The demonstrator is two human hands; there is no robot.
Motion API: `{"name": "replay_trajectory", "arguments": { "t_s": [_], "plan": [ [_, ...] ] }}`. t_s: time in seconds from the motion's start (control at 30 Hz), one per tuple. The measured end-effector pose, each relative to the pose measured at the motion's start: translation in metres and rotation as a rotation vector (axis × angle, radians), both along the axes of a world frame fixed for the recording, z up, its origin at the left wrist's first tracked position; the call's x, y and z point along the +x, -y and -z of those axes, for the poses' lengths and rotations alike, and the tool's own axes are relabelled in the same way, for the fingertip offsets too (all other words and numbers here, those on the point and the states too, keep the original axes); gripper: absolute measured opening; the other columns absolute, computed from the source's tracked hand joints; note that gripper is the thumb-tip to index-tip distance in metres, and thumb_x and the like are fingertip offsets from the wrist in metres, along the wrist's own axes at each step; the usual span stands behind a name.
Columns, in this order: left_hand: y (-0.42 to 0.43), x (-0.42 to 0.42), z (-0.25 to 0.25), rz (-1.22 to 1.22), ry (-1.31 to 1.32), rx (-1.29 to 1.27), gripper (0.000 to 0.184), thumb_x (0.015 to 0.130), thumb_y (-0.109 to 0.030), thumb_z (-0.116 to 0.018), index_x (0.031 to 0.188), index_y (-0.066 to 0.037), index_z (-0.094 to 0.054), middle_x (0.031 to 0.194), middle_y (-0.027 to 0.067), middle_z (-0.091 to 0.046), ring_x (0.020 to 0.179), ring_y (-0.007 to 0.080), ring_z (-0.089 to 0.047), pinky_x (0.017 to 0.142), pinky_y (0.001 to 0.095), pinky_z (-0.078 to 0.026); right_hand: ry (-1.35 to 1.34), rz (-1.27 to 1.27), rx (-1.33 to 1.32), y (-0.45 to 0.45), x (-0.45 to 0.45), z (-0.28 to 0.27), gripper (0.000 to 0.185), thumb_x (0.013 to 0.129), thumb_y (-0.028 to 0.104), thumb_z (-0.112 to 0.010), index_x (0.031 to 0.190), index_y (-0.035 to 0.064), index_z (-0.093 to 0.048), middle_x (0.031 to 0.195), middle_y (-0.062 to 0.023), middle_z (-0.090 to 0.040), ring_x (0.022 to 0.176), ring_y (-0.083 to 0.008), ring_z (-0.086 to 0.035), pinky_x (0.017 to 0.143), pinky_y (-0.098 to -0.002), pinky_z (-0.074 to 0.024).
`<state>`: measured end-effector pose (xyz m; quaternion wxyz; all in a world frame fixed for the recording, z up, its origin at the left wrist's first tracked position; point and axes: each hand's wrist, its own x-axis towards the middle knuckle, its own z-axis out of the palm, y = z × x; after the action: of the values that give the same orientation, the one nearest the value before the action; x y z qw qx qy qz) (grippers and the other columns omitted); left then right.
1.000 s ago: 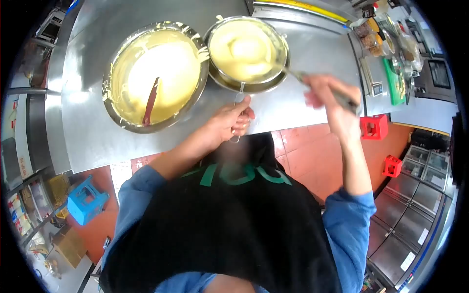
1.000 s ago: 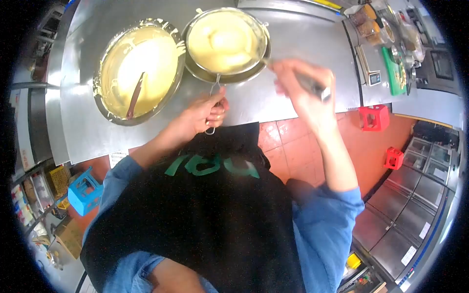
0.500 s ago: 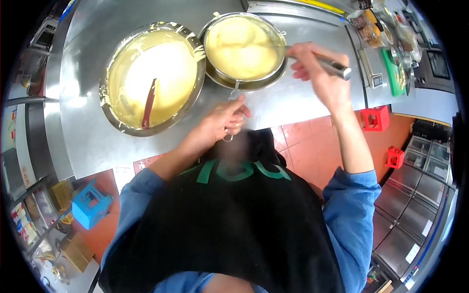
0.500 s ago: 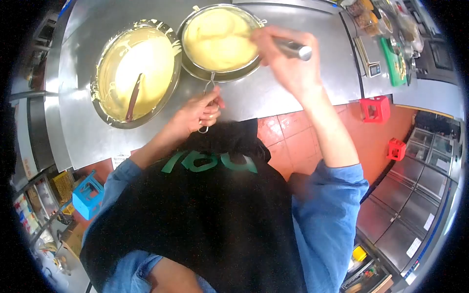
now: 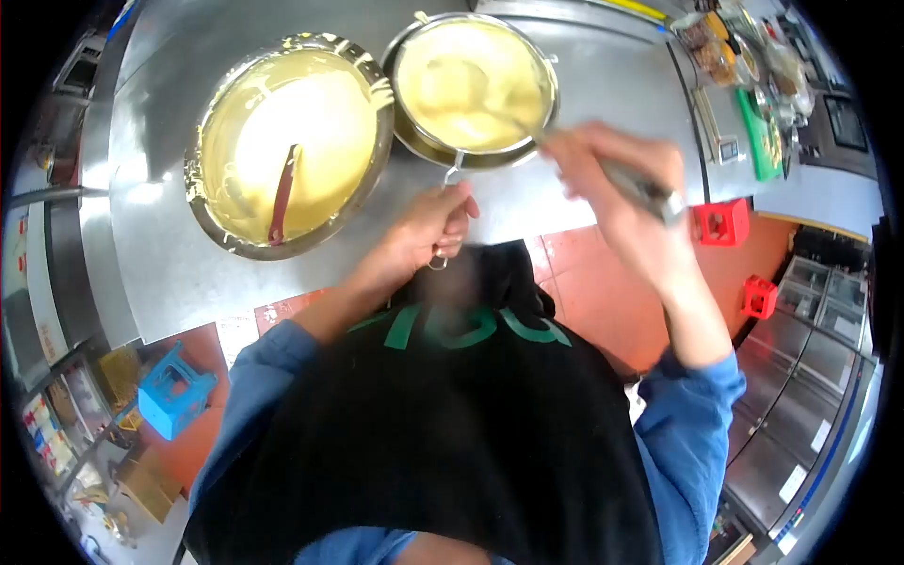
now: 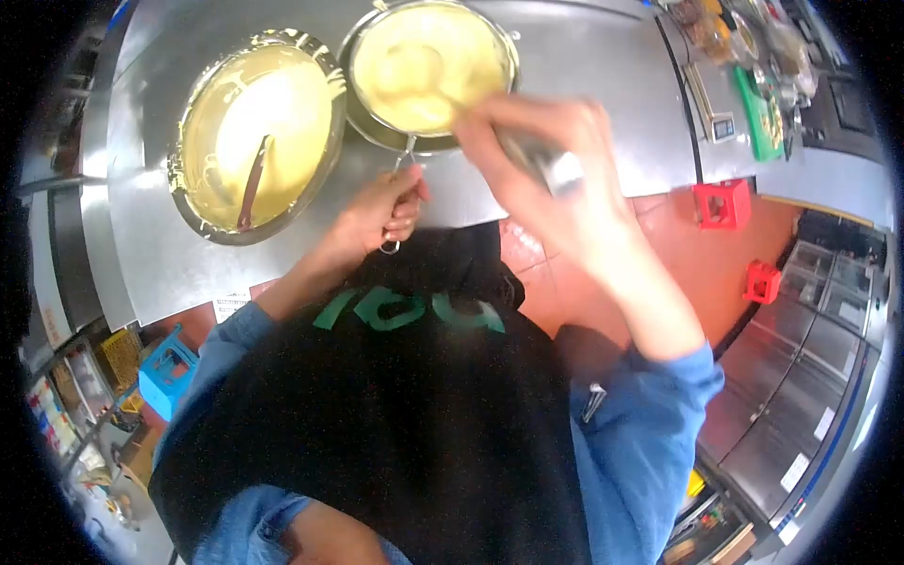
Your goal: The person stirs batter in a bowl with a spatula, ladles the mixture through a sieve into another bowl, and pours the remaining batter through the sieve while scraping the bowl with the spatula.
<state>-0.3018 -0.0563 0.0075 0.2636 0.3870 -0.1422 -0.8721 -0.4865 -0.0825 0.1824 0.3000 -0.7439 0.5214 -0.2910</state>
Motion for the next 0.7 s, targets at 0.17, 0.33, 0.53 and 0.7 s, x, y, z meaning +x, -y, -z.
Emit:
{"name": "replay_trajectory", "arguments": {
  "t_s": [0.17, 0.33, 0.53, 0.7],
  "plan": [
    [0.006, 0.003, -0.011, -0.025, 0.043, -0.022, 0.038, 0.095, -0.038, -0.045, 0.078, -0.004, -0.048, 0.049, -0.0017, -0.032, 0.036, 0.0081, -0.026, 0.033, 0.0247, -0.024, -0.167, -0.128, -0.022, 0.004, -0.016, -0.015, 0.012, 0.083, 0.002, -0.055, 0.086, -0.0025, -0.066, 0.074, -0.0065, -0.066, 0.061, -0.0129, -0.062, 0.058, -0.0233, -0.0494],
    [0.0, 0.005, -0.005, 0.001, 0.079, -0.023, 0.037, 0.093, -0.039, -0.047, 0.08, -0.005, -0.048, 0.05, -0.0001, -0.034, 0.035, 0.0086, -0.028, 0.033, 0.0251, -0.025, -0.17, -0.352, -0.263, 0.012, 0.009, 0.007, 0.006, 0.072, -0.005, -0.059, 0.078, -0.002, -0.06, 0.062, -0.0117, -0.059, 0.052, -0.0225, -0.058, 0.049, -0.031, -0.044],
    [0.004, 0.008, -0.009, -0.001, 0.094, -0.022, 0.034, 0.093, -0.033, -0.051, 0.079, -0.002, -0.051, 0.052, 0.0021, -0.041, 0.038, 0.0101, -0.033, 0.035, 0.0265, -0.029, -0.269, -0.424, -0.188, -0.021, 0.012, -0.012, 0.009, 0.063, 0.004, -0.057, 0.069, 0.0076, -0.052, 0.055, -0.0051, -0.048, 0.049, -0.0219, -0.051, 0.046, -0.0302, -0.0383],
    [0.01, 0.008, -0.012, -0.018, 0.126, -0.089, 0.035, 0.092, -0.035, -0.051, 0.079, -0.003, -0.05, 0.053, 0.0026, -0.042, 0.039, 0.0106, -0.036, 0.036, 0.0275, -0.032, -0.453, -0.401, -0.196, -0.006, 0.001, -0.008, 0.013, 0.064, 0.006, -0.062, 0.073, 0.0093, -0.054, 0.061, -0.0097, -0.051, 0.053, -0.0272, -0.055, 0.048, -0.037, -0.0446]
  ]
}}
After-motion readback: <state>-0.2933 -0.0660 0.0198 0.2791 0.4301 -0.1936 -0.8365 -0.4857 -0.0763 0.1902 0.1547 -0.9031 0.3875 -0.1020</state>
